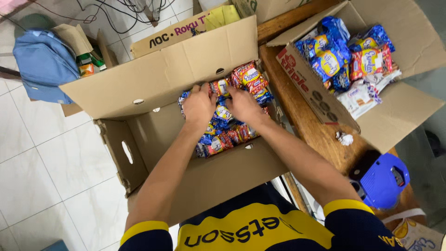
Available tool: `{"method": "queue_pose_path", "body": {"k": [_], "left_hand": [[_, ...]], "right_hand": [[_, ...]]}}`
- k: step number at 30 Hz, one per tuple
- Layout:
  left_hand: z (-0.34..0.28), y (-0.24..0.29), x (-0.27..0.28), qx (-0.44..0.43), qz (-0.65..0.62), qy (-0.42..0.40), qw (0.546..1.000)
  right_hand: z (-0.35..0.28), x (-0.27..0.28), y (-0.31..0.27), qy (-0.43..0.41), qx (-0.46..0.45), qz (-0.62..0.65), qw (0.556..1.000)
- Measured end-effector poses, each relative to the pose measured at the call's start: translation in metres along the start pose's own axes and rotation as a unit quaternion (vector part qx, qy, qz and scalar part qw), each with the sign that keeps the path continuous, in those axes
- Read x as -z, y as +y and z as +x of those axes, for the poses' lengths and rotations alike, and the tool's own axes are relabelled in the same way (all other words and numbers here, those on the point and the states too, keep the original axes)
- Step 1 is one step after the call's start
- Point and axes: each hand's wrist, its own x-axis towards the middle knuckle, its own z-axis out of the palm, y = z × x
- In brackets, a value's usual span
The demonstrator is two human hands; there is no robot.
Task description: The person picks up individual packets of snacks from a large cardboard box, applies a blue labeling tool to each packet, and places them into smaller cardboard boxes.
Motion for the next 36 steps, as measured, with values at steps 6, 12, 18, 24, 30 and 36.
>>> {"method": "queue_pose_path", "body": {"k": [6,12,18,24,30,36], "left_hand": [[0.029,-0.008,-0.031,0.046,0.038,-0.044,0.997],[0.011,-0.019,-0.045,0.034,-0.15,0.063,0.986],[-0.029,0.001,0.0,0.088,-0.434,0.049,0.895],[-0.084,0.029,0.056,0.083,-0.598,-0.002,0.797],[-0.135,0.026,0.082,0.007,-0.584,0.038,0.811],[-0.187,0.031,0.108,-0.036,-0.467,0.095,0.878]], "right_hand": [[0.007,0.017,-0.024,-0.03,-0.052,0.059,0.996],[0.0,0.036,-0.033,-0.05,-0.075,0.184,0.979],[-0.037,0.055,-0.058,0.116,0.093,0.234,0.961],[-0.078,0.079,-0.077,0.23,0.217,0.164,0.934],[-0.143,0.1,-0.115,0.267,0.262,0.156,0.914],[-0.192,0.077,-0.129,0.313,0.221,0.148,0.912]]}}
